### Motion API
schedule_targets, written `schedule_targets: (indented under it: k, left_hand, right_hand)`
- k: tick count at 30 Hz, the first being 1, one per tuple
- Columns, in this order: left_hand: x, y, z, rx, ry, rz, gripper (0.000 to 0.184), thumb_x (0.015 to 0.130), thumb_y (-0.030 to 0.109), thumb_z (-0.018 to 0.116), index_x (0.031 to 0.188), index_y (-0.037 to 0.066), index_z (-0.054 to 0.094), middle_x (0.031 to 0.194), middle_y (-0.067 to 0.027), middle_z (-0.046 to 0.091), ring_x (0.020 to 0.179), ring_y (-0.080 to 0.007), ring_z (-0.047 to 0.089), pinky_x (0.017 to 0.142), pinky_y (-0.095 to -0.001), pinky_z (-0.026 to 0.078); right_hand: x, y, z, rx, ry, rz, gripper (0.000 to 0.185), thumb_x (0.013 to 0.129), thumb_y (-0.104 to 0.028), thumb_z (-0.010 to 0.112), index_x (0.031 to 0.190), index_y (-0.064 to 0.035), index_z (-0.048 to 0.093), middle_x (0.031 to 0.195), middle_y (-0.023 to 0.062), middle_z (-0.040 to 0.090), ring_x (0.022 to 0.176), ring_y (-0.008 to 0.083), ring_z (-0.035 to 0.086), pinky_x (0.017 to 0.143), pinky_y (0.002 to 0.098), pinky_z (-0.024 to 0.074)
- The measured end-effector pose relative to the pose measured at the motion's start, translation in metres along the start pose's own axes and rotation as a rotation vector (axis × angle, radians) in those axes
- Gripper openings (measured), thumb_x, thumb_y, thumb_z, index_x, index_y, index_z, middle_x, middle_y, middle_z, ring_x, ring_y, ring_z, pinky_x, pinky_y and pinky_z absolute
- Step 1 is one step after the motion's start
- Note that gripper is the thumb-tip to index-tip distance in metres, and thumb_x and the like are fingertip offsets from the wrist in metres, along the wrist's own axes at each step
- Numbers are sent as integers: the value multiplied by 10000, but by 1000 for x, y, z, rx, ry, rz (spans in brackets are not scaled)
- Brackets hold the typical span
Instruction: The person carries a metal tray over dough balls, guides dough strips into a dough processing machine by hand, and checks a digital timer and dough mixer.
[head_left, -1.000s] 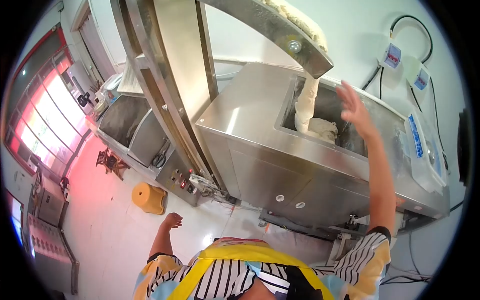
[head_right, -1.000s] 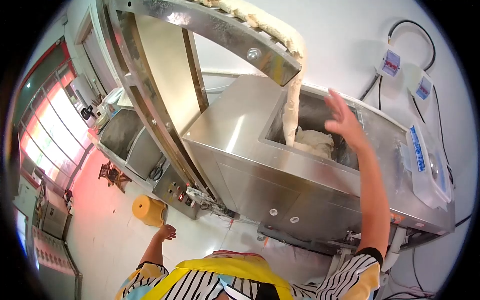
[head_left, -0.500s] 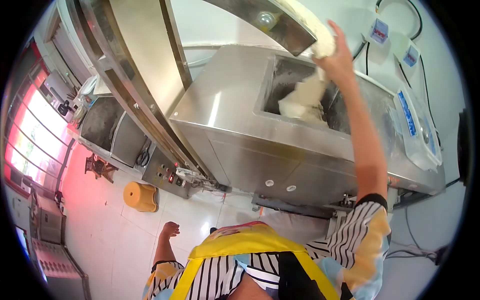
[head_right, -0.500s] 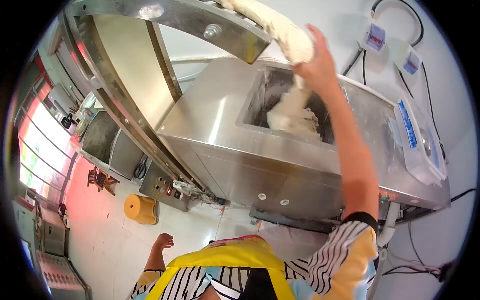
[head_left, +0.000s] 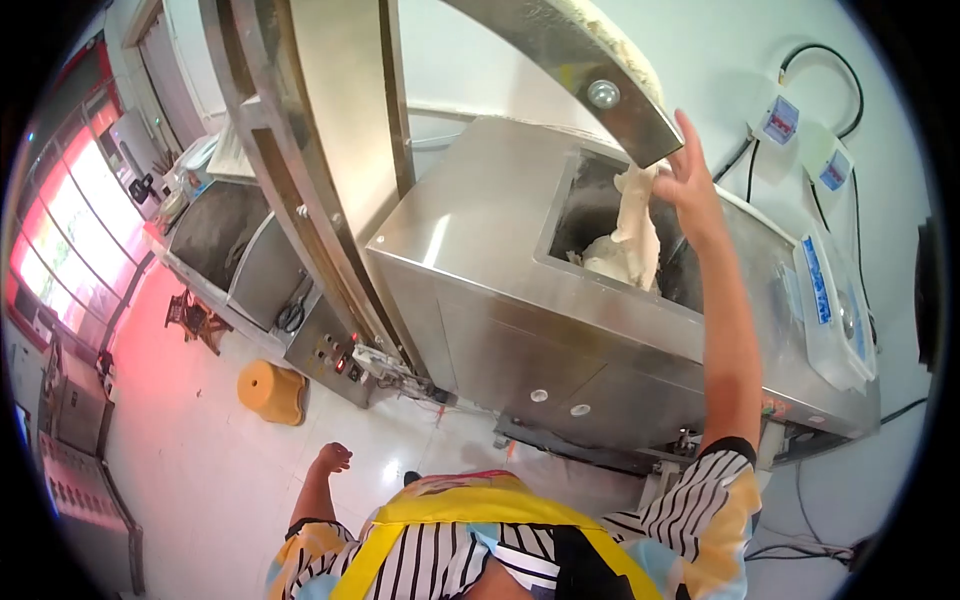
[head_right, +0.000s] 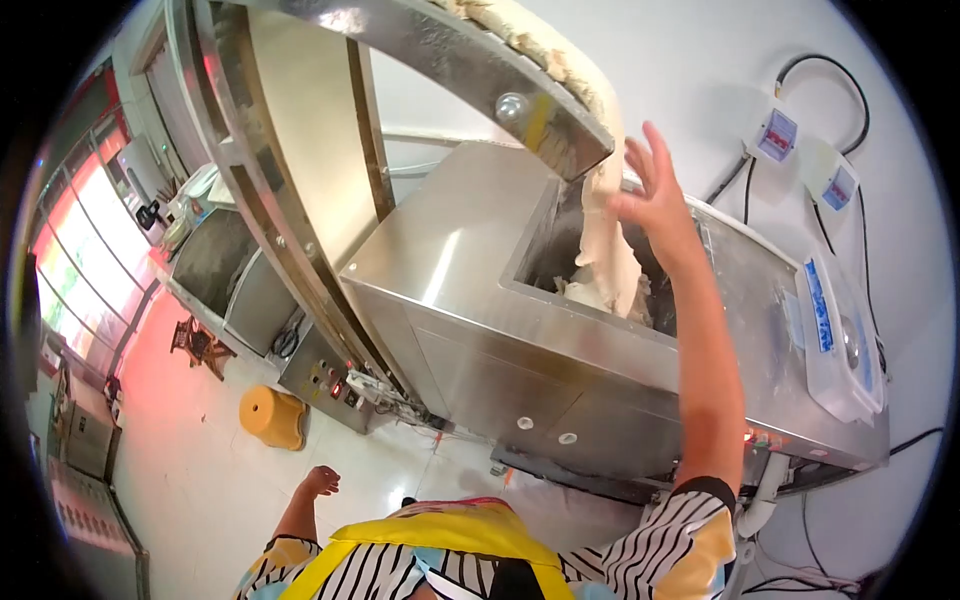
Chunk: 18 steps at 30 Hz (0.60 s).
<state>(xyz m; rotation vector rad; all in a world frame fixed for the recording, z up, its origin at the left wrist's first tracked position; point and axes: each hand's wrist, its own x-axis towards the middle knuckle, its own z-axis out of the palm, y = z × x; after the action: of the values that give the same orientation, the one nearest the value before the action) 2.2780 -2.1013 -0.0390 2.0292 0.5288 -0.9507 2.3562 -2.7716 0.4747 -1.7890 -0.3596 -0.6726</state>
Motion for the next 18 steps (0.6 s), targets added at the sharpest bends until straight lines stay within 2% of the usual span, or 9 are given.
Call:
schedule_targets:
  k: [4,6,7,11,18]
  left_hand:
    - [-23,9,9,131,-13,-32,226,798,218,658,931,46,597,801,-76,648,685,-210,669,543,-345,532]
    - [-23,-1,10,45,18,-10,222,811,220,647,948,54,593,808,-75,650,684,-201,669,545,-337,531]
    - [-23,-7,11,26,16,-10,222,812,220,647,952,56,592,809,-74,650,682,-200,669,546,-335,530]
    - [-29,-23,16,17,36,-20,186,820,207,650,935,72,592,806,-86,647,682,-207,670,573,-346,523]
    - [-37,-35,16,3,55,-68,184,819,208,649,934,75,595,811,-87,647,686,-214,665,589,-355,523]
  right_hand:
    - [28,-11,32,171,30,-30,1013,639,-193,742,1452,-74,150,1326,171,380,1222,246,382,1020,355,317]
    - [35,-6,39,166,0,-45,990,644,-165,722,1449,-65,156,1315,163,398,1211,243,398,1016,364,327]
    - [33,-7,38,105,47,-45,928,648,-115,692,1433,-50,202,1252,142,468,1144,229,465,971,347,380]
    - [15,-35,28,-34,95,-20,806,665,-70,673,1386,-34,315,1139,96,548,1001,191,543,861,292,441]
    - [6,-19,33,-128,60,116,839,676,-140,702,1395,-5,290,1158,106,538,1016,187,531,895,323,419]
